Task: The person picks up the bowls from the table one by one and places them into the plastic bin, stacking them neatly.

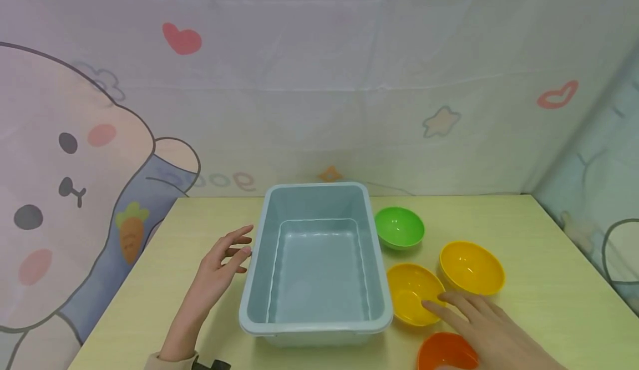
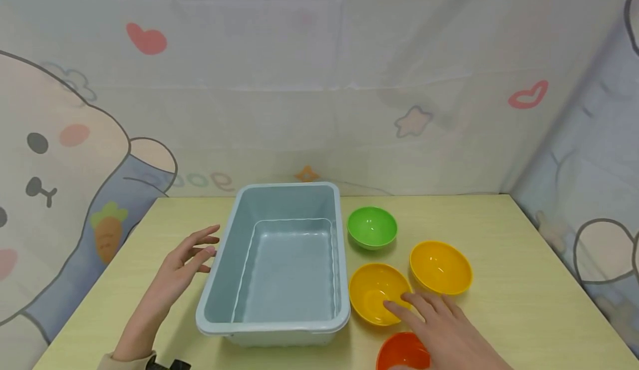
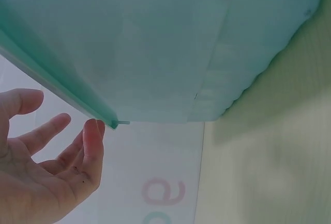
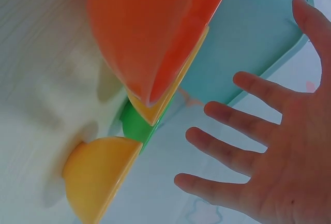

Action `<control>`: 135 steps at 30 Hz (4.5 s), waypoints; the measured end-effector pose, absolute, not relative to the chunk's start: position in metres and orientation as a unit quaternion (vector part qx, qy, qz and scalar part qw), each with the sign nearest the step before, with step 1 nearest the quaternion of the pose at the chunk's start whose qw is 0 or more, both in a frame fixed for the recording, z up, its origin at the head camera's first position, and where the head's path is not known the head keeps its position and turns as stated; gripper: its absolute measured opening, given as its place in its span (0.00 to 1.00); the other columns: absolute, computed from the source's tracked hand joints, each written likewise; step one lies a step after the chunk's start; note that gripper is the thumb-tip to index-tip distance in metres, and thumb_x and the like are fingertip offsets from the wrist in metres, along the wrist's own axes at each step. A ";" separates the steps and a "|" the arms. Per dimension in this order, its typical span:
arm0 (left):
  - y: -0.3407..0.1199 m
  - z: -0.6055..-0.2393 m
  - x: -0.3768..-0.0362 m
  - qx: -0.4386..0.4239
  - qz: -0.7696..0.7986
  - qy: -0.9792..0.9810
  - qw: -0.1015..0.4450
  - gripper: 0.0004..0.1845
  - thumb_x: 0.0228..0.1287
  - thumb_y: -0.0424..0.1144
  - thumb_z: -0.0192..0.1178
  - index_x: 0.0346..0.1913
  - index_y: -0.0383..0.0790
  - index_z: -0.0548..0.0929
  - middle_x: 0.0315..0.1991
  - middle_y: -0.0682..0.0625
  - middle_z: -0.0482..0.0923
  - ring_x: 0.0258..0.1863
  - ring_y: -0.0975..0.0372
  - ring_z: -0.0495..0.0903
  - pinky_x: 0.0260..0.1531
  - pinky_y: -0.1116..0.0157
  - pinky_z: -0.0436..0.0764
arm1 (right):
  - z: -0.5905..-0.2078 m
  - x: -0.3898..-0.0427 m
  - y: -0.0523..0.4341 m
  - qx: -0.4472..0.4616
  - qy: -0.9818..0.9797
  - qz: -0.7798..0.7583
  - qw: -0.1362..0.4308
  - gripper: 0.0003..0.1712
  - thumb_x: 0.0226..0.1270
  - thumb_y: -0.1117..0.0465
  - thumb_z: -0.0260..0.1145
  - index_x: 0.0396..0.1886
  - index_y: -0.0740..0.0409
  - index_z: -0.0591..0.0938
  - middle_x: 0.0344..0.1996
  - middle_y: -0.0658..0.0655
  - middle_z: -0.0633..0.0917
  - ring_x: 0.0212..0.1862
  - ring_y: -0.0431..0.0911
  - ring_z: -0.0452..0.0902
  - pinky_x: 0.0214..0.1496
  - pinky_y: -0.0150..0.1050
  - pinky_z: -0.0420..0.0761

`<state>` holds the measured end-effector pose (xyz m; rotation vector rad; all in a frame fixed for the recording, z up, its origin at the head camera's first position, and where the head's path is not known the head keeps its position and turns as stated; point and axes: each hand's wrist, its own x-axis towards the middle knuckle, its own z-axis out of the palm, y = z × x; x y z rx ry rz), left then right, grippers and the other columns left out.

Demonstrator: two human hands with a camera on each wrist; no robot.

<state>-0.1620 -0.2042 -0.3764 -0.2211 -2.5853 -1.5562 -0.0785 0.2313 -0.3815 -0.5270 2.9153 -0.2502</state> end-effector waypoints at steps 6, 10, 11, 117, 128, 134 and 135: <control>-0.206 -0.375 -0.162 -0.075 -0.525 -0.847 0.046 0.23 0.71 0.45 0.53 0.67 0.52 0.70 0.58 0.42 0.73 0.44 0.71 0.78 0.39 0.65 0.82 | -0.386 -0.080 0.234 -0.209 0.969 -0.087 0.099 0.57 0.34 0.12 0.53 0.67 0.32 0.66 0.65 0.51 0.69 0.63 0.55 0.66 0.54 0.67 0.72; -0.206 -0.375 -0.163 -0.075 -0.537 -0.840 0.028 0.23 0.71 0.45 0.53 0.67 0.50 0.69 0.57 0.42 0.74 0.43 0.70 0.78 0.39 0.64 0.82 | -0.391 -0.078 0.235 -0.227 0.965 -0.094 0.097 0.55 0.39 0.14 0.53 0.67 0.34 0.68 0.64 0.51 0.70 0.61 0.54 0.67 0.55 0.65 0.72; -0.206 -0.375 -0.163 -0.075 -0.539 -0.839 0.024 0.23 0.72 0.45 0.53 0.67 0.50 0.69 0.57 0.42 0.74 0.43 0.69 0.78 0.39 0.64 0.82 | -0.392 -0.078 0.235 -0.228 0.964 -0.093 0.096 0.54 0.39 0.14 0.52 0.67 0.34 0.68 0.63 0.51 0.70 0.61 0.53 0.68 0.56 0.65 0.72; -0.213 -0.373 -0.161 -0.074 -0.683 -0.720 -0.101 0.29 0.64 0.33 0.59 0.68 0.40 0.66 0.48 0.50 0.71 0.39 0.66 0.82 0.42 0.65 0.83 | -0.439 -0.071 0.224 -0.138 0.962 -0.086 0.222 0.40 0.42 0.18 0.59 0.59 0.17 0.70 0.65 0.51 0.69 0.58 0.54 0.67 0.41 0.64 0.77; -0.214 -0.376 -0.162 -0.062 -0.681 -0.722 -0.102 0.30 0.64 0.33 0.59 0.69 0.41 0.65 0.49 0.50 0.71 0.39 0.66 0.82 0.43 0.65 0.83 | -0.433 -0.071 0.220 -0.130 0.963 -0.078 0.224 0.38 0.40 0.18 0.60 0.56 0.16 0.71 0.63 0.49 0.71 0.55 0.52 0.68 0.40 0.61 0.77; -0.212 -0.375 -0.163 -0.067 -0.682 -0.721 -0.103 0.30 0.64 0.34 0.59 0.69 0.40 0.65 0.49 0.49 0.71 0.39 0.66 0.82 0.43 0.65 0.83 | -0.432 -0.070 0.222 -0.137 0.966 -0.062 0.212 0.39 0.40 0.17 0.58 0.57 0.16 0.70 0.62 0.49 0.71 0.55 0.51 0.67 0.37 0.58 0.76; -0.213 -0.375 -0.163 -0.067 -0.682 -0.721 -0.103 0.30 0.64 0.34 0.59 0.69 0.40 0.65 0.49 0.50 0.71 0.39 0.66 0.82 0.43 0.65 0.83 | -0.432 -0.070 0.222 -0.135 0.966 -0.062 0.212 0.39 0.40 0.17 0.58 0.56 0.15 0.70 0.62 0.48 0.71 0.55 0.51 0.67 0.38 0.58 0.76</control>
